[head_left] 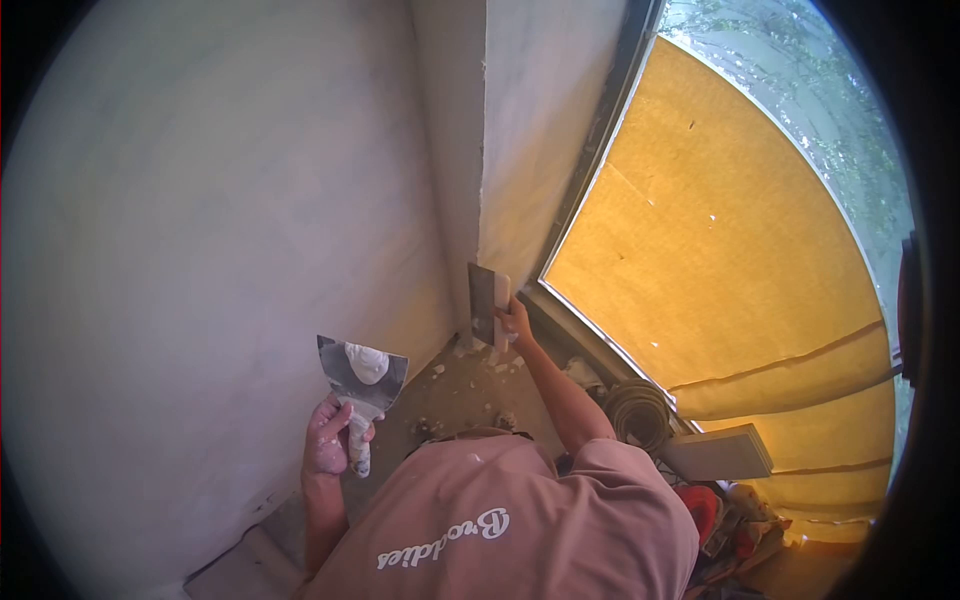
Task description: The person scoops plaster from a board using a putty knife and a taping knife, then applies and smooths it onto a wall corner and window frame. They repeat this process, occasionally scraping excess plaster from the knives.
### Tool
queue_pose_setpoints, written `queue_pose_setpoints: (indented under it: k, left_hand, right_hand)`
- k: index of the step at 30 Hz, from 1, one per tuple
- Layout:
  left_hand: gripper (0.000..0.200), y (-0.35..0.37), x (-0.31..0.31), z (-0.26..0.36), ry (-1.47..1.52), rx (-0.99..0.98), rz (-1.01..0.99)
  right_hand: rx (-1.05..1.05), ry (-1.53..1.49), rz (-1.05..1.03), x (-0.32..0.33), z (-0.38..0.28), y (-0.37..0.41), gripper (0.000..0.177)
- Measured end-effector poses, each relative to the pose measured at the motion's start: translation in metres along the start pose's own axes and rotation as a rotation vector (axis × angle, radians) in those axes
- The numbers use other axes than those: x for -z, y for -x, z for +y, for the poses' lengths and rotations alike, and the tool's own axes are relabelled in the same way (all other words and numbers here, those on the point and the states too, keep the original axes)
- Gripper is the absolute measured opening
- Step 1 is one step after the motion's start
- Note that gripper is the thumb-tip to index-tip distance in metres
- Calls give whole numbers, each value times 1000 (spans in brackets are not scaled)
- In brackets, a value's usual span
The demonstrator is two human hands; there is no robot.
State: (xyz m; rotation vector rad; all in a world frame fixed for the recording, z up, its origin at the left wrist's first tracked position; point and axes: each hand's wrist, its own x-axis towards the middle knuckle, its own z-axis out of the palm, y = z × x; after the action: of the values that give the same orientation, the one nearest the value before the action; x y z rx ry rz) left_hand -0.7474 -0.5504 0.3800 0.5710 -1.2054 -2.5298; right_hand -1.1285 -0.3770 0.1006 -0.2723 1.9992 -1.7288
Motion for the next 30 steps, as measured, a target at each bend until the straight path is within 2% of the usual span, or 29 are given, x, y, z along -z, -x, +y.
queue_pose_setpoints:
  k: [2, 8, 17, 30]
  left_hand:
    - [24, 1, 3, 0, 9, 21, -16]
    - [21, 0, 6, 0, 17, 26, -26]
    - [25, -3, 12, -2, 47, 16, -91]
    - [26, -4, 17, -1, 63, 29, -141]
  right_hand:
    - [103, 56, -4, 0, -7, 3, 39]
    - [184, 76, 37, -2, -34, 13, 40]
    - [252, 47, 21, 3, -53, 16, 37]
    - [299, 57, 9, 12, -126, 35, 34]
